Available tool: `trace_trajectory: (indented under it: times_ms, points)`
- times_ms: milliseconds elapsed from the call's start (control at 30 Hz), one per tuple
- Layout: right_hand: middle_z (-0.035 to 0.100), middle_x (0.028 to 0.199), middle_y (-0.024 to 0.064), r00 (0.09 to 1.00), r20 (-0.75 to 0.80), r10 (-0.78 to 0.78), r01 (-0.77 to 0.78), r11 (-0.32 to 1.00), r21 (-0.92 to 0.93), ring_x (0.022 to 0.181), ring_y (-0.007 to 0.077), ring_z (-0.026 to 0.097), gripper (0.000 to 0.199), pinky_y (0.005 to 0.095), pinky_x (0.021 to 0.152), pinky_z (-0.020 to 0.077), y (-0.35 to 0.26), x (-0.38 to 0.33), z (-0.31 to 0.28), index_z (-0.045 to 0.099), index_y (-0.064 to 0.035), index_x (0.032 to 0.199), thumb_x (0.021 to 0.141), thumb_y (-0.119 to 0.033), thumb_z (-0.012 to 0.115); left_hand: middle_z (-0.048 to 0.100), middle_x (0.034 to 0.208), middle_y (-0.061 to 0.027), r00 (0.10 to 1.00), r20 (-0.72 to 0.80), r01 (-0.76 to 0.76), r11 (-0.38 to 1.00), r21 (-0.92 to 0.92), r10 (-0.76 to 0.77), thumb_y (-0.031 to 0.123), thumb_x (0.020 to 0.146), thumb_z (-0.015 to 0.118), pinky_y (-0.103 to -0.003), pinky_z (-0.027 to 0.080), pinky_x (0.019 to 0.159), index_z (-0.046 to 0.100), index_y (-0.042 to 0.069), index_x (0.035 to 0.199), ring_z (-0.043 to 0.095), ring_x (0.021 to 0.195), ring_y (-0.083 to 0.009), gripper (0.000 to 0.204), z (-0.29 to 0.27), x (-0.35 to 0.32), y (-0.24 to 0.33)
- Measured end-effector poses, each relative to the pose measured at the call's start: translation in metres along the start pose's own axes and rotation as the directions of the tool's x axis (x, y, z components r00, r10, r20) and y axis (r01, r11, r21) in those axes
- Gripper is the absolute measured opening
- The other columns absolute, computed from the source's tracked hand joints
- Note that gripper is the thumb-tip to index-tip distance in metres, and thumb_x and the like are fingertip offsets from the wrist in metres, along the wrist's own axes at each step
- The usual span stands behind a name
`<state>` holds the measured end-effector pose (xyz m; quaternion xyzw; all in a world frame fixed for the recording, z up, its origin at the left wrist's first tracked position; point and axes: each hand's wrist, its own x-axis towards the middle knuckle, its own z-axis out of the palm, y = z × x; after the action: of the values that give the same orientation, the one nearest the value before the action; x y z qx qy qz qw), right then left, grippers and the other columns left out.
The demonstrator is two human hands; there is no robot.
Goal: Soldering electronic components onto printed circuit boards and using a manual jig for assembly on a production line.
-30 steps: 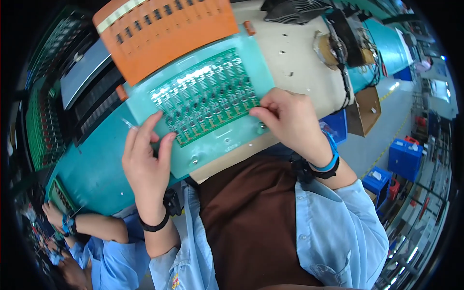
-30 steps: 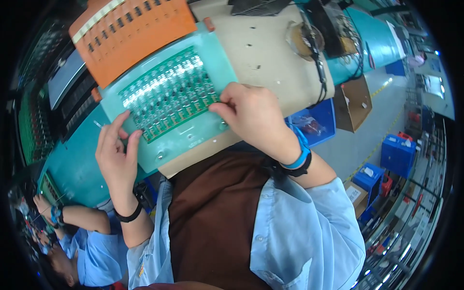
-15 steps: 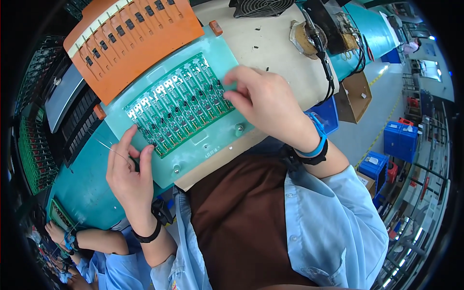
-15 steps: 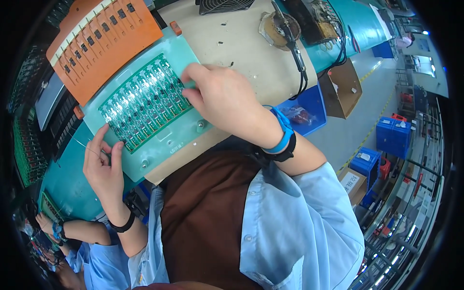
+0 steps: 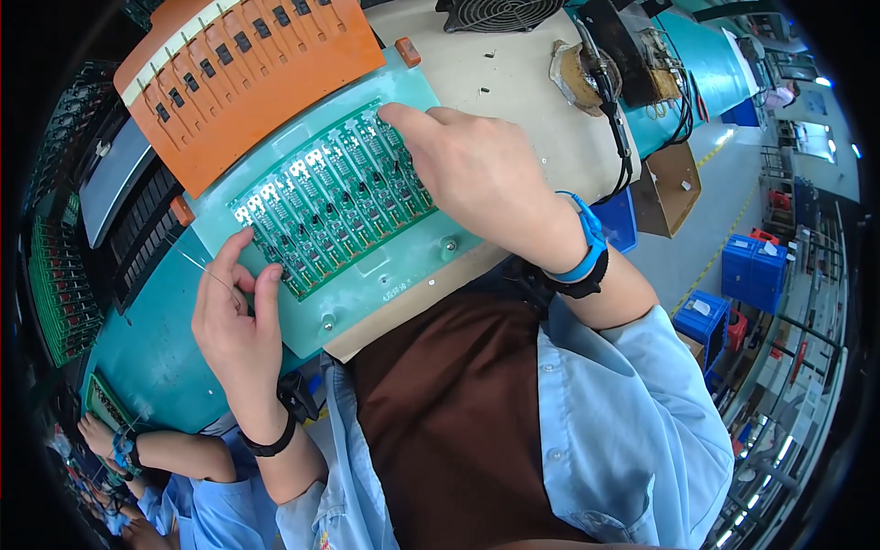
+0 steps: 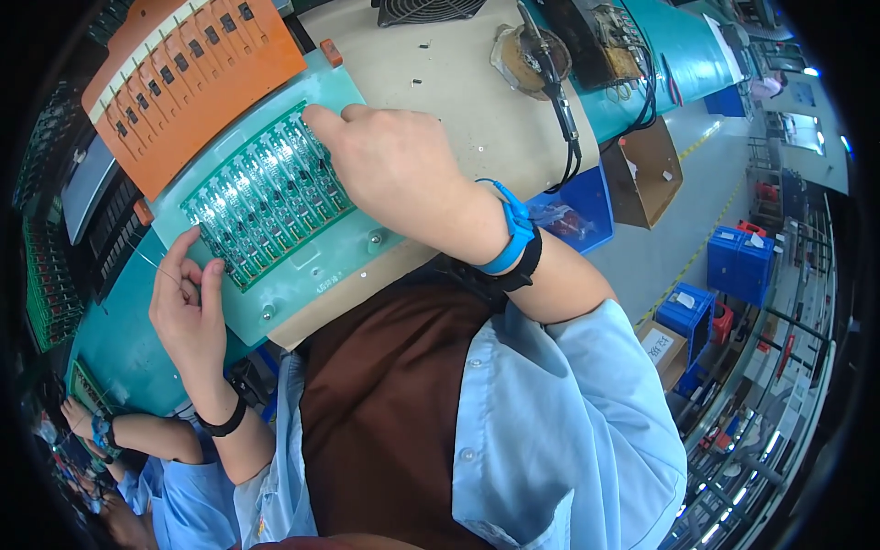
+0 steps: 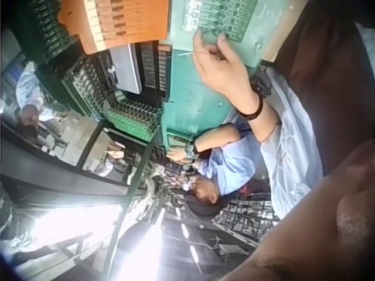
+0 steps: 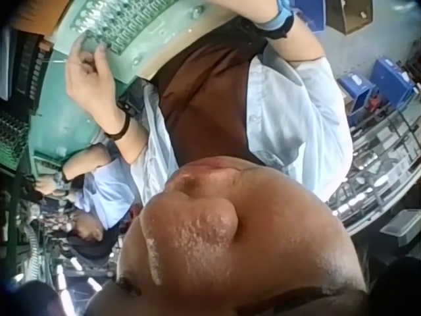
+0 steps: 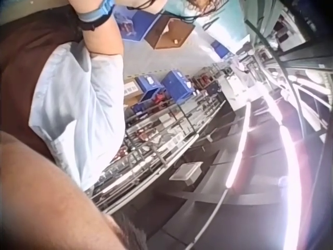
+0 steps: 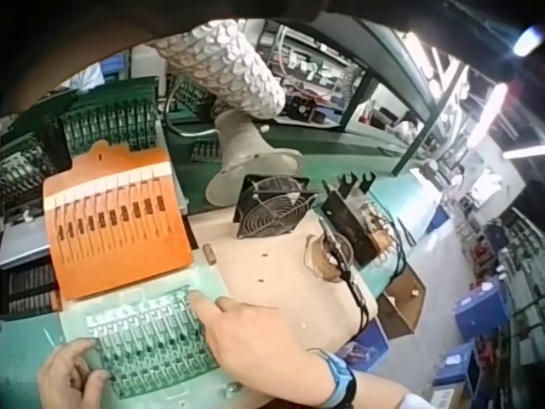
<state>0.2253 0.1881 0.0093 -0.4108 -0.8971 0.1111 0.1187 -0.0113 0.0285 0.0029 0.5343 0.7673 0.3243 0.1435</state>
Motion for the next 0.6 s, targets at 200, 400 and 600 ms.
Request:
trace_trajectory:
  times_ms: [200,400,600]
  points:
    - [0.069,0.086,0.0128,0.989,-0.150,0.004,0.035,0.965,0.261,0.070,0.0318,0.069,0.021,0.0416,0.063,0.0551,0.014,-0.008,0.002,0.068,-0.0080,0.111,0.090,-0.005,0.070,0.054,0.080,-0.0009,0.995,-0.038,-0.097,0.995,0.003,0.097,0.000,0.087,0.080,-0.028,0.035,0.053,0.075,0.010,0.121,0.042,0.061,-0.0097,0.035,0.001,-0.002,-0.003]
    - [0.067,0.084,0.0106,0.990,-0.144,0.006,0.035,0.960,0.276,0.070,0.0292,0.068,0.009,0.0390,0.063,0.0547,0.010,-0.007,0.007,0.069,-0.0064,0.097,0.089,-0.004,0.071,0.057,0.083,-0.0020,0.997,-0.019,-0.080,0.997,-0.018,0.080,-0.002,0.088,0.079,-0.026,0.037,0.054,0.074,0.007,0.109,0.047,0.063,-0.0096,0.023,0.002,0.000,0.000]
    - [0.066,0.084,0.0067,0.973,-0.206,-0.105,0.129,0.986,0.109,0.069,0.0290,0.067,0.008,0.0382,0.063,0.0550,0.006,-0.008,0.012,0.070,-0.0096,0.095,0.088,-0.006,0.073,0.058,0.085,-0.0039,0.995,-0.024,-0.094,0.995,0.014,0.095,-0.002,0.089,0.078,-0.026,0.042,0.056,0.074,0.006,0.106,0.056,0.068,-0.0108,0.019,0.003,0.002,0.002]
